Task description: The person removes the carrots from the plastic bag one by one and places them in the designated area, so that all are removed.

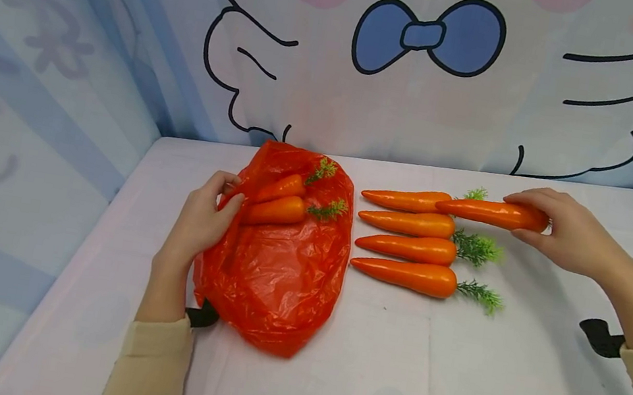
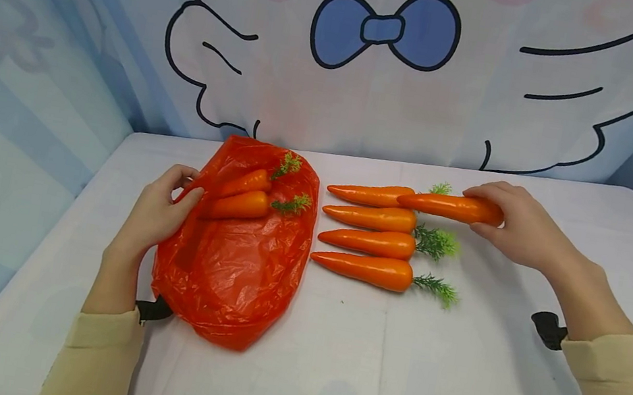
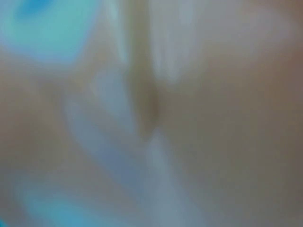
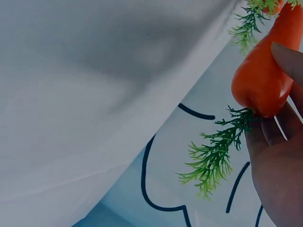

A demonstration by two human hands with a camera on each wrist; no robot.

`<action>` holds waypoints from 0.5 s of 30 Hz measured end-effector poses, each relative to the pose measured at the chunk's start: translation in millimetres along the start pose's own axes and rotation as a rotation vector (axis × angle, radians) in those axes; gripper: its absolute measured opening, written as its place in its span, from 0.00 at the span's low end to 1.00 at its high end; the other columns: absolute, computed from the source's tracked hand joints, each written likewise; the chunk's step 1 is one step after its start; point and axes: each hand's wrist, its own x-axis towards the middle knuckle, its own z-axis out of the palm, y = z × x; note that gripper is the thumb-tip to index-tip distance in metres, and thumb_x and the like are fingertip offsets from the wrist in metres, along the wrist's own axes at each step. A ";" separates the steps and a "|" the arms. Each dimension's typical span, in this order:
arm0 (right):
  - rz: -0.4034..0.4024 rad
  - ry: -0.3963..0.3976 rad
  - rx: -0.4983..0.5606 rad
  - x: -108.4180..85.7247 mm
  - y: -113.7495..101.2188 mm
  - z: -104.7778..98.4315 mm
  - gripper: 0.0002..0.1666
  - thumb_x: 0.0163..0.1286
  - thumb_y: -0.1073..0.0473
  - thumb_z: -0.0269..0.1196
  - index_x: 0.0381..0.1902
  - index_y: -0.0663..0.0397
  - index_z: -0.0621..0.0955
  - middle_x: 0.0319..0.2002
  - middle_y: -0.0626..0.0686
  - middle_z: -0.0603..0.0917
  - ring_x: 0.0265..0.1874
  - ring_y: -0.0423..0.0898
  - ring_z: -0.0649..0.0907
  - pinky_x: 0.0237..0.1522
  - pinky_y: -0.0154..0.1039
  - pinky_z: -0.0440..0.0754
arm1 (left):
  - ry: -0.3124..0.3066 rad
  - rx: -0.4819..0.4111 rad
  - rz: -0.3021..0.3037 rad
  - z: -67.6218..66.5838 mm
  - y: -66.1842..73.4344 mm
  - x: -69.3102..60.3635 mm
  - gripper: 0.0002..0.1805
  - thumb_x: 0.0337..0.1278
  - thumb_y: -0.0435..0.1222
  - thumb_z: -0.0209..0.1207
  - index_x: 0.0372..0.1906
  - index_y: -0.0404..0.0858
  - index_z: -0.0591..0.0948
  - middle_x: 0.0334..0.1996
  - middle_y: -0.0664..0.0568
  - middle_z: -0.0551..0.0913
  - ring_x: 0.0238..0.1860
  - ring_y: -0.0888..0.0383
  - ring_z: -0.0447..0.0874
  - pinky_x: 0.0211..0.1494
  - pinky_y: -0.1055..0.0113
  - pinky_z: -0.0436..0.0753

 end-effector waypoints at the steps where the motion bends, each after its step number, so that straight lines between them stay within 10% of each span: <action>1: 0.005 -0.002 0.002 -0.4 2.3 0.3 0.28 0.60 0.74 0.70 0.59 0.67 0.77 0.55 0.67 0.78 0.49 0.62 0.74 0.49 0.60 0.73 | 0.001 0.001 -0.001 -0.2 -0.3 0.0 0.16 0.76 0.36 0.53 0.61 0.36 0.70 0.51 0.40 0.77 0.51 0.44 0.74 0.57 0.48 0.80; 15: 0.070 -0.057 0.020 -7.3 27.7 1.5 0.30 0.61 0.77 0.67 0.61 0.69 0.75 0.57 0.71 0.74 0.52 0.67 0.72 0.53 0.67 0.71 | 0.003 0.000 0.003 -0.3 -2.2 0.0 0.16 0.75 0.37 0.53 0.61 0.37 0.70 0.51 0.41 0.77 0.52 0.43 0.74 0.57 0.47 0.80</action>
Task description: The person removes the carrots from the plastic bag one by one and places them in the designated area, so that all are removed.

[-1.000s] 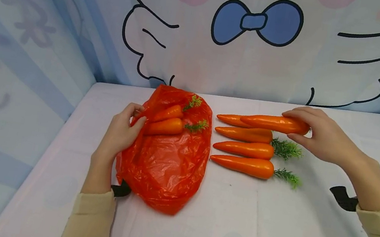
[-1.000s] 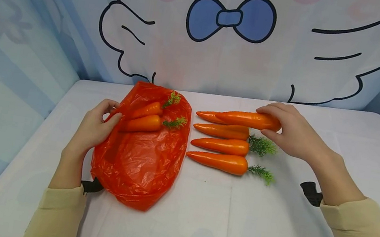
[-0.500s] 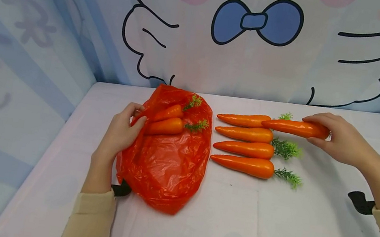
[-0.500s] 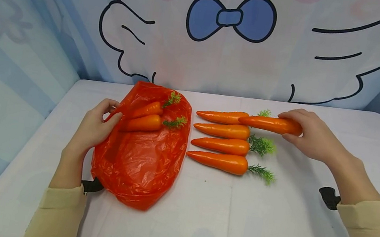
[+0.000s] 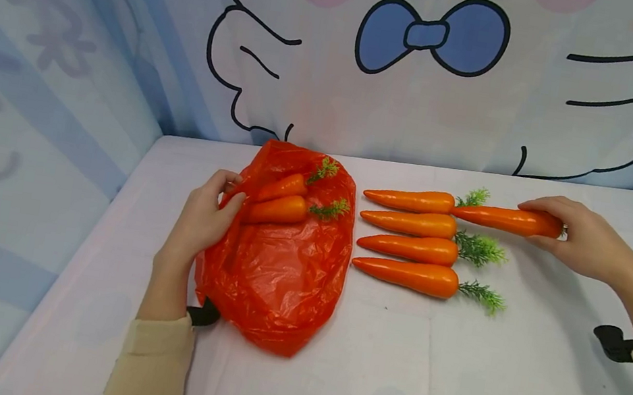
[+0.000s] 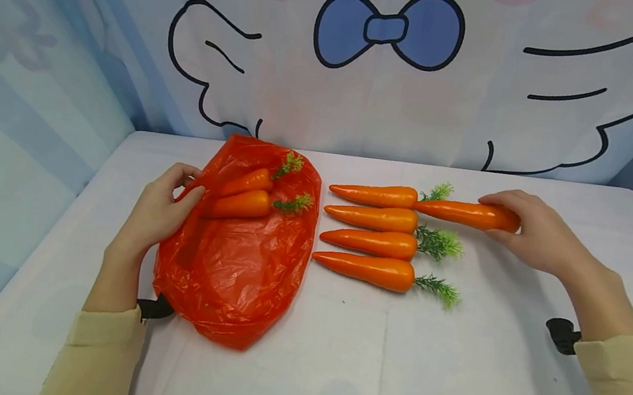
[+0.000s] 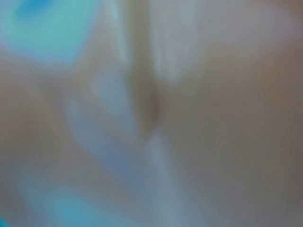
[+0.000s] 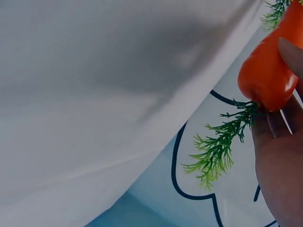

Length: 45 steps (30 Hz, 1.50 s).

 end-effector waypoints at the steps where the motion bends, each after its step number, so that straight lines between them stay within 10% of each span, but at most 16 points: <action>1: 0.007 -0.003 0.000 -0.6 1.5 0.1 0.30 0.61 0.77 0.67 0.61 0.69 0.75 0.58 0.71 0.74 0.52 0.67 0.72 0.54 0.68 0.70 | -0.002 0.000 -0.003 0.0 0.1 0.2 0.16 0.75 0.37 0.53 0.62 0.37 0.70 0.52 0.41 0.77 0.52 0.43 0.74 0.58 0.47 0.80; 45: 0.146 -0.146 -0.032 6.2 36.7 -1.2 0.31 0.67 0.73 0.63 0.66 0.71 0.68 0.62 0.75 0.67 0.59 0.73 0.65 0.61 0.75 0.60 | -0.015 -0.007 -0.023 -1.0 0.4 0.5 0.17 0.76 0.37 0.52 0.63 0.37 0.69 0.52 0.41 0.77 0.52 0.44 0.74 0.57 0.48 0.81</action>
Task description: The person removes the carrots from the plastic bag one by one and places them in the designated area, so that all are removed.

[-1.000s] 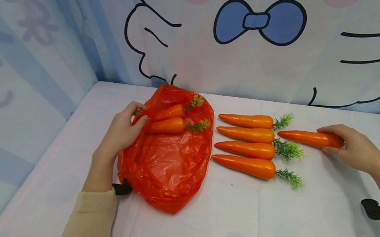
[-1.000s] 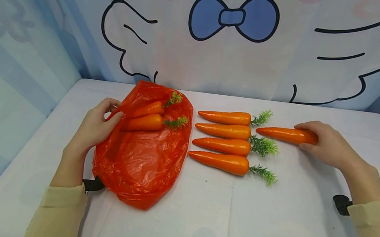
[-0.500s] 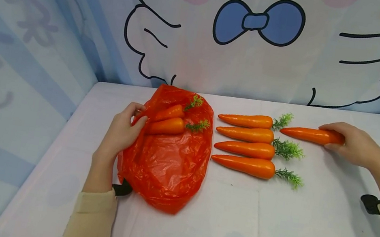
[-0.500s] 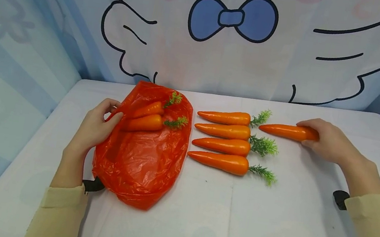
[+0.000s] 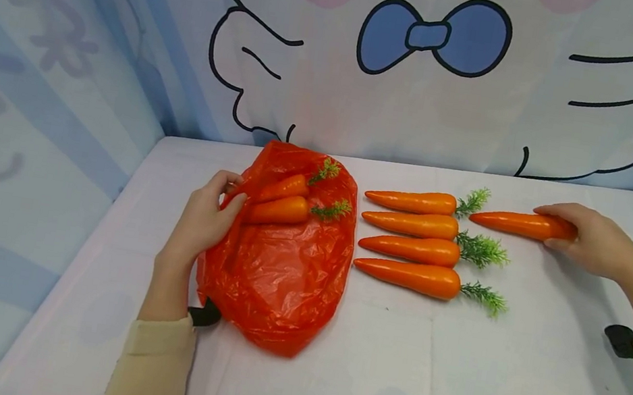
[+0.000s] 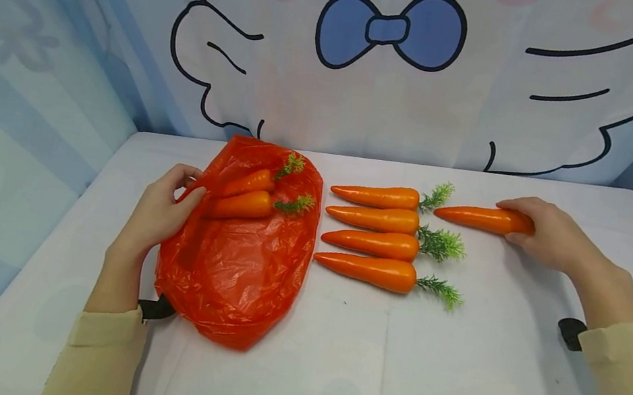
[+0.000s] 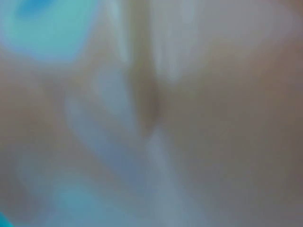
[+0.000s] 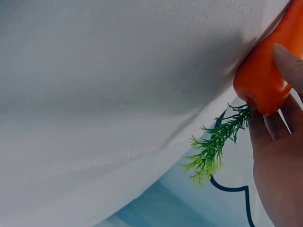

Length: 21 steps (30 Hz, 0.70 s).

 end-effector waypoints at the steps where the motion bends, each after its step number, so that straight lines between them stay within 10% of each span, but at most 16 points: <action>1: -0.005 0.000 -0.002 -0.1 -0.3 -0.3 0.31 0.66 0.73 0.63 0.66 0.71 0.68 0.62 0.75 0.67 0.59 0.73 0.65 0.61 0.75 0.60 | 0.001 0.001 -0.001 0.1 0.1 0.0 0.17 0.76 0.37 0.53 0.63 0.37 0.70 0.52 0.41 0.77 0.52 0.44 0.74 0.57 0.48 0.81; 21: -0.096 0.070 -0.009 -1.6 -14.1 -10.2 0.35 0.62 0.72 0.69 0.67 0.66 0.70 0.65 0.75 0.66 0.61 0.73 0.65 0.59 0.75 0.62 | 0.017 -0.001 0.020 -1.2 0.0 -1.0 0.17 0.76 0.36 0.52 0.62 0.37 0.70 0.50 0.41 0.77 0.49 0.43 0.74 0.55 0.50 0.80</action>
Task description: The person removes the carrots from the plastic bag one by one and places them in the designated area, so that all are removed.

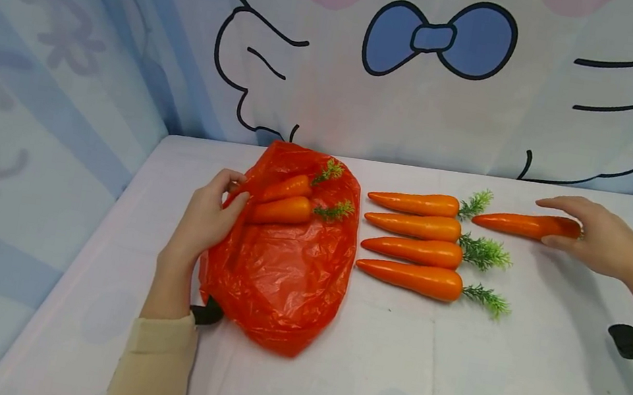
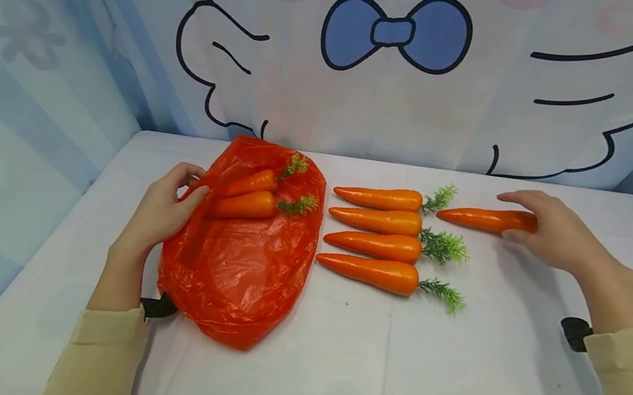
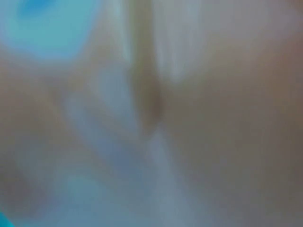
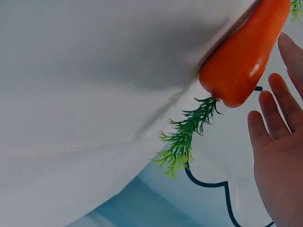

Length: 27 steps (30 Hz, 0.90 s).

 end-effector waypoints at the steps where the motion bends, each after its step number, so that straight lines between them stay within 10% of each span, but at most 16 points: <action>1: 0.000 0.005 0.008 -0.2 -0.9 -0.3 0.35 0.62 0.72 0.69 0.67 0.66 0.70 0.65 0.75 0.66 0.62 0.73 0.64 0.59 0.75 0.62 | -0.001 0.000 0.002 0.1 0.1 0.1 0.17 0.76 0.36 0.52 0.63 0.37 0.70 0.50 0.41 0.77 0.49 0.43 0.74 0.56 0.50 0.80; 11: -0.003 0.037 0.047 3.3 -23.9 -5.2 0.35 0.67 0.65 0.69 0.69 0.62 0.69 0.68 0.73 0.64 0.65 0.74 0.61 0.61 0.77 0.58 | -0.005 -0.012 0.004 0.6 0.7 0.2 0.17 0.76 0.37 0.52 0.62 0.37 0.70 0.51 0.41 0.77 0.50 0.43 0.75 0.56 0.49 0.81; 27: -0.236 0.086 0.084 26.0 -112.0 -5.3 0.38 0.61 0.63 0.74 0.68 0.59 0.73 0.68 0.66 0.69 0.67 0.67 0.64 0.63 0.71 0.63 | -0.006 -0.006 -0.006 0.6 -0.1 0.5 0.17 0.76 0.37 0.53 0.63 0.38 0.70 0.51 0.41 0.76 0.49 0.44 0.74 0.54 0.50 0.82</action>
